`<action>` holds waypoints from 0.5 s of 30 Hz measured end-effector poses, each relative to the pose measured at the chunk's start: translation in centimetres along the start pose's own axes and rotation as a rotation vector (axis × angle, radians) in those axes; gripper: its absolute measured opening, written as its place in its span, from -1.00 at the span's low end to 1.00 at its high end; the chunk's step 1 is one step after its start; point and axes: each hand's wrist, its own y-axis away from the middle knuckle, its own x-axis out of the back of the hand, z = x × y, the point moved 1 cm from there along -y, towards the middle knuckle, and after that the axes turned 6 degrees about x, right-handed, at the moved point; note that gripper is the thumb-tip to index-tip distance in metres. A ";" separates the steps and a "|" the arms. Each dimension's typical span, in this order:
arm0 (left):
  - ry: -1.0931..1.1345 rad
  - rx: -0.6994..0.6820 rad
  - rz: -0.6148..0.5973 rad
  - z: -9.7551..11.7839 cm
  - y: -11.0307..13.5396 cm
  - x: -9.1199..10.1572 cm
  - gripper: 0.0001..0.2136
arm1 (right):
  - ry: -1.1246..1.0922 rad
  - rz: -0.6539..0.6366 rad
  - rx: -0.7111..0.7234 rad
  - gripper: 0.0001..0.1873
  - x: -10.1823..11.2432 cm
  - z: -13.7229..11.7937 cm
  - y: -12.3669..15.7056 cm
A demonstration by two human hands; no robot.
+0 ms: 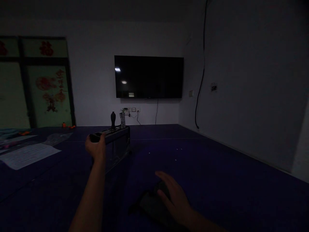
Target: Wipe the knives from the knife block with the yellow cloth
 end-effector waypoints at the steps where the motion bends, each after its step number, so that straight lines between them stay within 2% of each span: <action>1: 0.040 0.016 -0.018 0.7 0.0 0.0 -0.56 | -0.003 0.031 -0.011 -0.52 0.1 0.0 -0.4; 4: 0.184 0.055 -0.100 2.8 0.2 0.0 -0.59 | -0.037 0.150 -0.072 -0.47 0.8 0.3 -2.9; 8: 0.398 0.128 -0.196 5.1 1.1 -0.3 -0.58 | -0.163 0.286 -0.166 -0.33 2.7 1.3 -8.9; 12: 0.499 0.218 -0.368 6.8 3.1 -0.8 -0.55 | -0.421 0.367 -0.222 -0.16 4.4 2.9 -15.0; 15: 0.514 0.261 -0.512 7.6 4.9 -1.1 -0.56 | -0.628 0.428 -0.225 -0.10 5.1 3.9 -17.2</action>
